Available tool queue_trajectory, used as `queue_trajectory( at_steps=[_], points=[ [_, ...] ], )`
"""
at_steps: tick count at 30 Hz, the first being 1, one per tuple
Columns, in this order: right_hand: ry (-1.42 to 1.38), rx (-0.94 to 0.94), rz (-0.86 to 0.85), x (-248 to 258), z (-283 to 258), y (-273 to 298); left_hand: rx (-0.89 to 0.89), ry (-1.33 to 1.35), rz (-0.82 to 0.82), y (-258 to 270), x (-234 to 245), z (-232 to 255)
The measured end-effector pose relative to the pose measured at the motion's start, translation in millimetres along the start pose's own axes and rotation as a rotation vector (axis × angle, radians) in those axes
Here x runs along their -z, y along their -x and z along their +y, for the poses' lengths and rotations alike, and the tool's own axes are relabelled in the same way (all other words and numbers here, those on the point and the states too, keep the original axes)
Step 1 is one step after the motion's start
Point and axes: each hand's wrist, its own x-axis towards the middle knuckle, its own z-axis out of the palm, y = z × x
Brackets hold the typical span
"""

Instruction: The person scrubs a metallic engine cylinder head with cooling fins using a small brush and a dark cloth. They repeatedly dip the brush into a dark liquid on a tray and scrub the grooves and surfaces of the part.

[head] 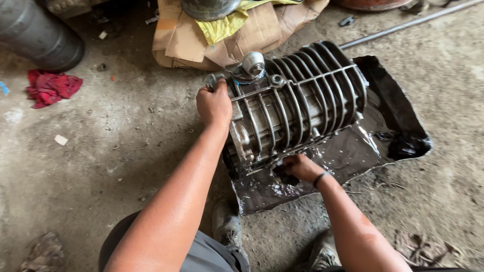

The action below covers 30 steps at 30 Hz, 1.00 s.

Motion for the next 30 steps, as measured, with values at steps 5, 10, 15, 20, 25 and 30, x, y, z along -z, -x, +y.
queue_trajectory(
  at_steps=[5,10,15,20,25,30],
  points=[
    [0.345,0.079,-0.071,36.1,-134.4,90.1,-0.013,-0.002,0.005,-2.7,-7.0,-2.8],
    [0.179,0.301,0.099,49.7,-214.0,151.8,-0.018,-0.01,-0.005,-2.4,-13.1,-9.6],
    [-0.065,0.583,0.45,26.9,-253.4,135.4,-0.048,-0.006,0.034,-6.7,-23.2,-19.9],
    [0.495,0.963,1.012,-15.6,-274.9,97.4,-0.144,0.133,0.006,-12.9,-28.1,-33.6],
    [0.542,0.858,1.083,-16.8,-281.8,73.8,-0.088,0.238,-0.055,-16.3,-28.9,-40.6],
    [0.586,0.917,1.059,-35.0,-242.7,99.9,0.017,0.369,-0.103,-6.4,-28.1,-31.4]
  ],
)
